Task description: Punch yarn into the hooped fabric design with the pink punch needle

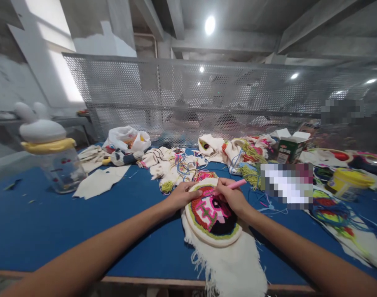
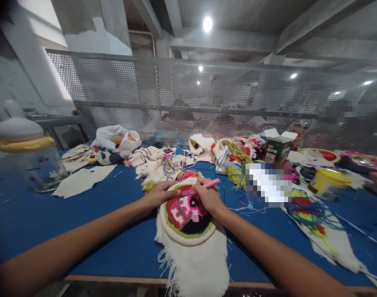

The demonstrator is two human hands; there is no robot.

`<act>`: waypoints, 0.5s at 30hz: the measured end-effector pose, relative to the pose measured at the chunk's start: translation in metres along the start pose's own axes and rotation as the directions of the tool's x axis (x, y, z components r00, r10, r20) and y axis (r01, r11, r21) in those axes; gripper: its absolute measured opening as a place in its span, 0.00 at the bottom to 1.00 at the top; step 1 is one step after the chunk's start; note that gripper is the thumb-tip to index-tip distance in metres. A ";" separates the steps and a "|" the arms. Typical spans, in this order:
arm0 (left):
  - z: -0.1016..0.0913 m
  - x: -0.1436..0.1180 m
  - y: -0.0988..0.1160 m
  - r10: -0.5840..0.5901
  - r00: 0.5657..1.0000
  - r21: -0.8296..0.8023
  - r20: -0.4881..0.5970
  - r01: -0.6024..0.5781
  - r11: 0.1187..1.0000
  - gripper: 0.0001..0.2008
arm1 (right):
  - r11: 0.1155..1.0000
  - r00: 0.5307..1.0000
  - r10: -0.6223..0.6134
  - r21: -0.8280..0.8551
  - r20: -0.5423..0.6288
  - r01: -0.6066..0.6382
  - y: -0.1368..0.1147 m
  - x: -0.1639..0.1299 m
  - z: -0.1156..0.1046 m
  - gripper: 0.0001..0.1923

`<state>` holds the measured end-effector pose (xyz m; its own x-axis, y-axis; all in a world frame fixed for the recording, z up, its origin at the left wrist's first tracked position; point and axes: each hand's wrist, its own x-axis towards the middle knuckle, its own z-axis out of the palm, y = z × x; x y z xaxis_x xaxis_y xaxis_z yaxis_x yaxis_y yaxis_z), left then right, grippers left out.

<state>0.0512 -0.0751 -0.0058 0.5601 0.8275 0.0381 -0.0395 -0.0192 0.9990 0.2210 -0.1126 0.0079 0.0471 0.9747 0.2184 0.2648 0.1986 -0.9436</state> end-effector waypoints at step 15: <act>0.001 0.000 -0.003 0.020 1.000 -0.014 -0.011 -0.020 1.000 0.19 | 0.990 0.997 0.060 0.130 -0.044 -0.054 0.003 0.000 -0.003 0.18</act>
<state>0.0523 -0.0755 -0.0085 0.5500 0.8332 0.0577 -0.0625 -0.0279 0.9977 0.2243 -0.1127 0.0054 0.1051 0.9794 0.1722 0.1348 0.1575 -0.9783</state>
